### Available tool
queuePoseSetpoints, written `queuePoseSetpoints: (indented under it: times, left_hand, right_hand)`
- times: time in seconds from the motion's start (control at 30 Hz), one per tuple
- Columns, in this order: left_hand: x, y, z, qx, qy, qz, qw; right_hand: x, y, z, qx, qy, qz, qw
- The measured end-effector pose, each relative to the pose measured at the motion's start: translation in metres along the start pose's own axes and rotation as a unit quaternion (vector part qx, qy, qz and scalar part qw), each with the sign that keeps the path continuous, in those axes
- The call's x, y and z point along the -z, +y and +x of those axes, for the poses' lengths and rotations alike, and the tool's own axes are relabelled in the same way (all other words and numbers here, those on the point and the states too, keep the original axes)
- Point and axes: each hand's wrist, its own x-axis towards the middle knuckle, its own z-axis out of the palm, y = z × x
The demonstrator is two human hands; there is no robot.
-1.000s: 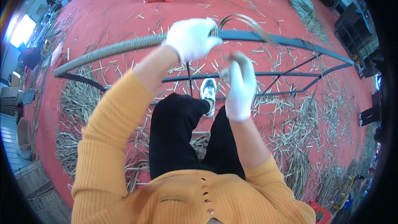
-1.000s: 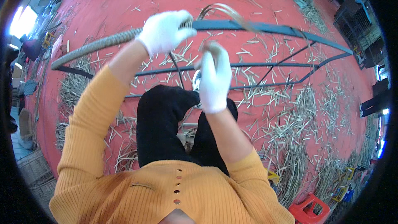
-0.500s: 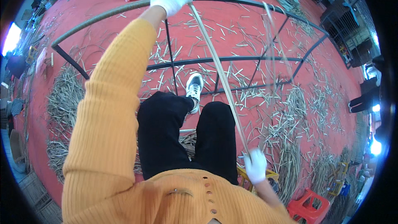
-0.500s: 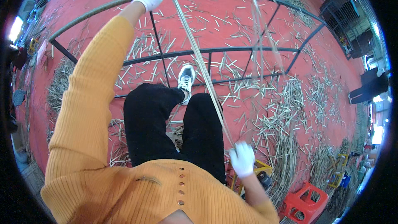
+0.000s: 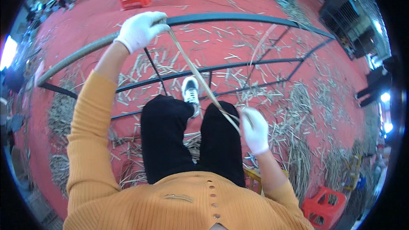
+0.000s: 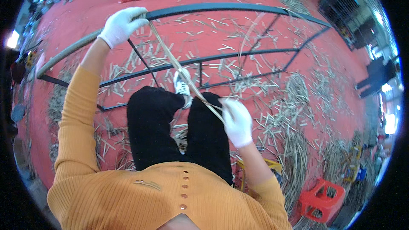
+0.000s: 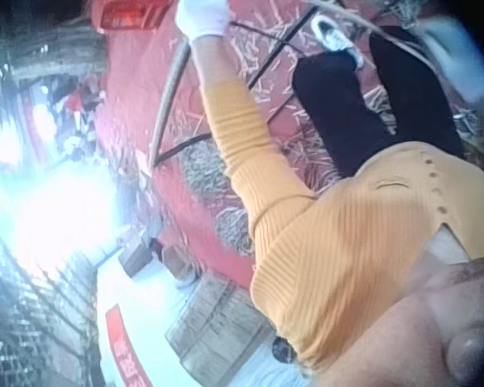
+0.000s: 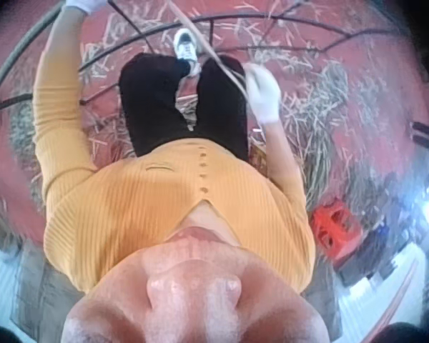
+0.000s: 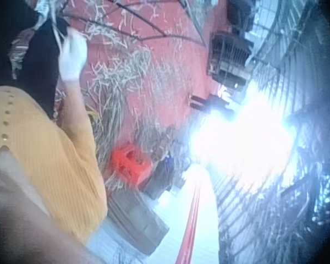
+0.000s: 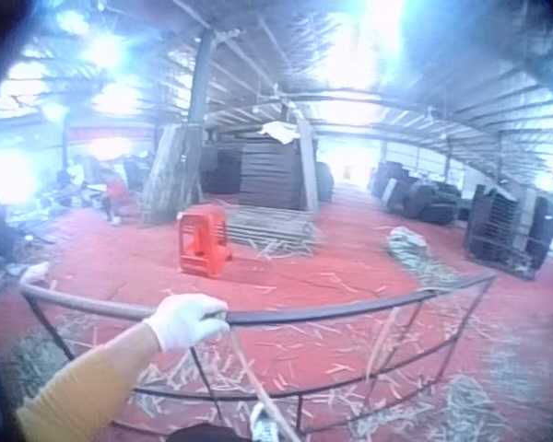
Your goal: The person sits on a low stool and weaves dried plant strips around a curved metal frame. They repeatedly pick up strips, wrap them around the frame, and secure them with a staple gun.
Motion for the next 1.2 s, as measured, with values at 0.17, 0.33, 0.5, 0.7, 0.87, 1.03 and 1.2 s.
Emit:
queuePoseSetpoints:
  times: [0.17, 0.33, 0.5, 0.7, 0.87, 1.03, 1.2]
  left_hand:
    - [0.012, 0.037, -0.058, -0.016, 0.02, -0.02, 0.999]
    - [0.011, 0.054, -0.07, -0.057, 0.055, 0.077, 0.994]
    - [0.012, 0.042, -0.063, -0.093, 0.033, 0.109, 0.989]
    - [-0.001, 0.052, -0.077, -0.014, 0.122, 0.009, 0.992]
    - [-0.013, 0.059, -0.065, -0.07, 0.15, 0.138, 0.977]
    - [0.003, 0.051, -0.034, 0.057, -0.058, 0.021, 0.996]
    - [0.013, 0.04, -0.025, -0.012, -0.103, 0.003, 0.995]
  right_hand:
    - [-0.114, -0.105, 0.167, 0.052, -0.01, 0.295, 0.954]
    - [-0.154, -0.091, 0.207, -0.044, -0.194, 0.414, 0.888]
    - [-0.124, -0.135, 0.153, -0.054, -0.084, 0.382, 0.919]
    - [-0.075, -0.189, 0.234, 0.018, -0.071, 0.33, 0.941]
    - [-0.095, -0.156, 0.286, 0.141, -0.011, -0.03, 0.989]
    - [-0.13, -0.128, 0.152, 0.095, 0.116, 0.212, 0.966]
    - [-0.144, -0.115, 0.2, 0.199, 0.084, -0.035, 0.976]
